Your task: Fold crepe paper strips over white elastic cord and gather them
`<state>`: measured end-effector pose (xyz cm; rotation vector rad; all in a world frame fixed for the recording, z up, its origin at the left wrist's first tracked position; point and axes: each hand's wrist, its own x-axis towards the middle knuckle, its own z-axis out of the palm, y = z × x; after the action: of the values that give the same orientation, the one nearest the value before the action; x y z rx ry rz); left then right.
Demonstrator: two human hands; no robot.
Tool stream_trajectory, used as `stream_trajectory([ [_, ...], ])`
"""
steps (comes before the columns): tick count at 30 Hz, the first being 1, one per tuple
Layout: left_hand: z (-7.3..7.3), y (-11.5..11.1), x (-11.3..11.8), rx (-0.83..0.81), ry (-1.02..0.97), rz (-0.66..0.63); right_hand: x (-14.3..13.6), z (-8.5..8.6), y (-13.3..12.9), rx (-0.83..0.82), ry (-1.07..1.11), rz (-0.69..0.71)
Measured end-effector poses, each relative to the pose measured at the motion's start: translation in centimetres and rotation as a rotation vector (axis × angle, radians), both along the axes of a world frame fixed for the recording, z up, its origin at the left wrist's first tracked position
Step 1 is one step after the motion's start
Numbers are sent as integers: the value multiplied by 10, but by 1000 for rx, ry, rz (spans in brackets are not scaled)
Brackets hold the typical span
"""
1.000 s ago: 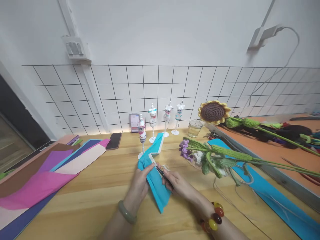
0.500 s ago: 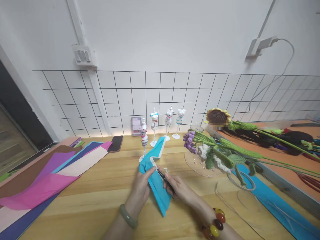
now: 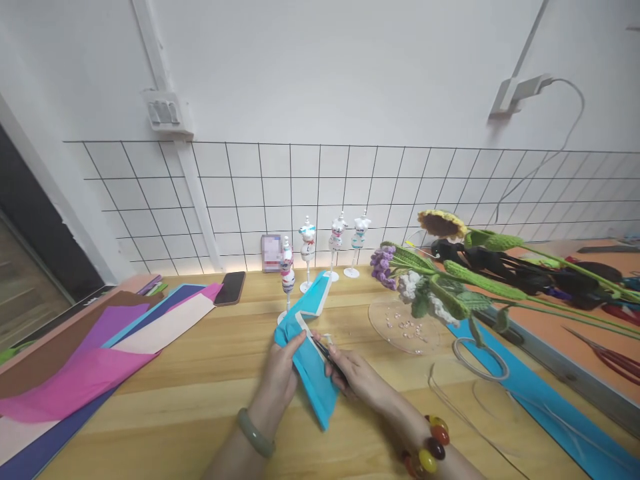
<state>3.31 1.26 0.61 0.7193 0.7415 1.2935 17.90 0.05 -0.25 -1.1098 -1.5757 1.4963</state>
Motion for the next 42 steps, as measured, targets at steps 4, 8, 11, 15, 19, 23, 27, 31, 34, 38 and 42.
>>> stream_trajectory([
  [4, -4, 1, 0, 0, -8, 17, 0, -1, -1, -2, -5, 0],
  [8, -3, -1, 1, 16, 1, -12, 0, -2, -1, -10, -5, -4],
  [11, -2, -1, 2, 15, 12, 1, 0, -2, -1, -18, -7, -6],
  [15, -2, -1, 2, 13, 11, 12, 0, -2, 0, -25, -12, -9],
  [19, -2, -2, 3, 12, -5, -9, 0, -1, -1, -31, -10, -5],
  [23, 0, -4, 3, 7, -39, -48, 1, -4, -1, -41, -18, 2],
  [27, 1, -4, 3, 13, -62, -114, 2, -6, -1, -14, -37, -9],
  [31, 2, -4, 4, 21, -71, -83, 2, -5, -1, -6, -60, -28],
  [34, 0, -4, 4, 8, -68, -79, 2, -6, -1, 5, -35, -8],
  [38, -3, -4, 6, -27, -39, -66, 1, -10, 0, -13, -10, 4],
  [42, -5, -5, 10, -61, -12, -32, -2, -9, -1, -20, -7, -24],
])
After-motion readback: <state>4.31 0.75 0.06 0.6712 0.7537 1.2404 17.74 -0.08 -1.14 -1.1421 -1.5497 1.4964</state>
